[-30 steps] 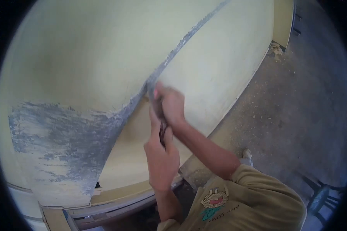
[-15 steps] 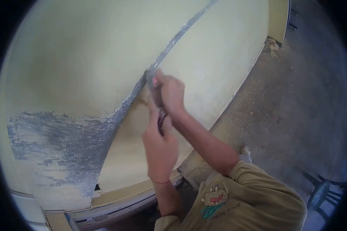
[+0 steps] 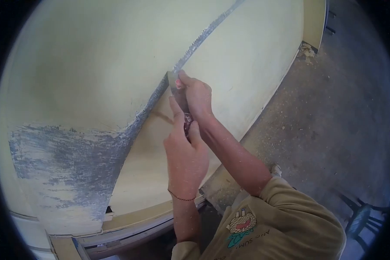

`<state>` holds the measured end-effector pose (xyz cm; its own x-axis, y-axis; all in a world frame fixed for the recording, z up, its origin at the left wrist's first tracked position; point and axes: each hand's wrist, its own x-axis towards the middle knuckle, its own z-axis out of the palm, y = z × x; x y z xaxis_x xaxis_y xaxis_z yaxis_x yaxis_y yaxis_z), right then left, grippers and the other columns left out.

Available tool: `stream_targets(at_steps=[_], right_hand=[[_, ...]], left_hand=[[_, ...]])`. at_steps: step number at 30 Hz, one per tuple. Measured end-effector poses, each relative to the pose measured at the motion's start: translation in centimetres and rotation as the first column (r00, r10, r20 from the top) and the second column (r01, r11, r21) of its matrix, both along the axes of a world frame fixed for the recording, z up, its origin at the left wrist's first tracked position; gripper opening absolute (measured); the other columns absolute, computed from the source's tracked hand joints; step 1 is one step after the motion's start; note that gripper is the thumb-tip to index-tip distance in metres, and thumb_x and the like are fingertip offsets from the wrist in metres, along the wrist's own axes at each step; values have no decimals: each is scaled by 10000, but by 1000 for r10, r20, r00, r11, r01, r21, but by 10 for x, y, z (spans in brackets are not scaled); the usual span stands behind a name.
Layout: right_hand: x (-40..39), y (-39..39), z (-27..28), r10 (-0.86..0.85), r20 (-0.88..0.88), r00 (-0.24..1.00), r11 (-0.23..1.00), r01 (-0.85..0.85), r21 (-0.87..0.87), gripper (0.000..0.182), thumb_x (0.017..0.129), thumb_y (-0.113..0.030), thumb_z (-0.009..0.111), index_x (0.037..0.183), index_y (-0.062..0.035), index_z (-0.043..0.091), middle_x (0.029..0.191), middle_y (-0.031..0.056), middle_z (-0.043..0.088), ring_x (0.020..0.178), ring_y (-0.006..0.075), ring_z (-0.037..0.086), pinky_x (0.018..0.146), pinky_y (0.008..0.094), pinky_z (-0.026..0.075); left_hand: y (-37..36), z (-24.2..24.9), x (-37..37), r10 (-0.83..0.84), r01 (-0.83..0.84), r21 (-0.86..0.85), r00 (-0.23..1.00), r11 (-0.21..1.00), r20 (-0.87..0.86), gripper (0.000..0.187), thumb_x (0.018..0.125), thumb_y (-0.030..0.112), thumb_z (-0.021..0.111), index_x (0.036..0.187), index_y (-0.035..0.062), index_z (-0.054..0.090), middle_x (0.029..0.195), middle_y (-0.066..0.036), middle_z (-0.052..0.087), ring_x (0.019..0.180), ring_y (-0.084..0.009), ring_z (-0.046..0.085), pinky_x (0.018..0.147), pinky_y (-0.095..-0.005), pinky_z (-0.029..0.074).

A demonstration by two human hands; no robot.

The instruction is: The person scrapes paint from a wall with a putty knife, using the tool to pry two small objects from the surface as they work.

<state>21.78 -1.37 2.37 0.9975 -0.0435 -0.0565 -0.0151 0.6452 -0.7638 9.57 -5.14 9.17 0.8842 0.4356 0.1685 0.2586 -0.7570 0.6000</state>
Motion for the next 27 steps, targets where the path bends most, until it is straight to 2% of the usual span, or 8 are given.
stream_targets(at_steps=[3,6,7,8,9,19,21,27], right_hand=[[1,11,-6,6,9,1000,999,-6,34,380,883,-232,640,613,32,602,663,118,632,578,176,552,581,362,456],[14,26,-38,-154,372,915,622,383,-683,369,883,-236,623,631,33,606,651,129,628,605,173,557,592,383,455],[21,-14,-6,-35,145,989,867,102,-488,400,898,-241,607,598,23,584,614,104,593,604,171,551,581,373,443],[21,-45,29,198,-276,941,977,-167,132,369,920,-237,594,645,9,586,591,59,547,567,176,532,541,380,427],[20,-46,27,164,-235,958,986,-149,78,348,930,-243,587,682,2,585,591,44,533,560,164,523,516,363,414],[-20,-56,16,471,-57,880,843,-429,325,295,941,-309,593,889,-19,616,727,31,567,606,96,530,525,248,418],[-18,-51,16,467,-64,882,838,-419,351,274,938,-283,600,835,-30,583,679,25,549,558,91,515,483,248,389],[-20,-41,23,451,-169,876,834,-346,431,245,903,-217,632,724,-69,554,617,-5,512,498,78,450,437,256,329]], left_hand=[[14,-6,-15,11,-7,-46,996,999,89,401,958,93,463,1354,33,458,596,-37,482,394,-89,434,349,-273,349],[12,-8,-14,39,-35,-44,996,998,83,378,955,111,479,1322,18,475,609,-42,499,391,-98,451,346,-274,368],[5,0,8,-15,15,-11,999,1000,35,408,956,112,477,1355,31,454,603,-40,497,390,-92,445,346,-273,371],[-2,9,24,-73,73,23,997,997,-6,440,956,114,474,1388,44,434,598,-38,495,389,-86,440,347,-272,375],[-11,18,27,-76,72,-100,996,992,-43,547,923,48,459,1445,-14,310,1049,-273,646,1003,-376,648,859,-391,486],[-10,-7,1,20,-18,-139,1000,990,9,542,924,44,450,1441,-37,308,1056,-285,643,1012,-361,654,851,-389,495],[1,-12,-4,-2,3,-8,1000,1000,26,572,950,50,424,1498,56,257,622,-32,493,428,-79,445,378,-264,364],[-1,-14,-12,54,-55,26,998,998,34,524,952,62,439,1462,34,323,680,-86,547,475,-106,474,443,-302,399]])
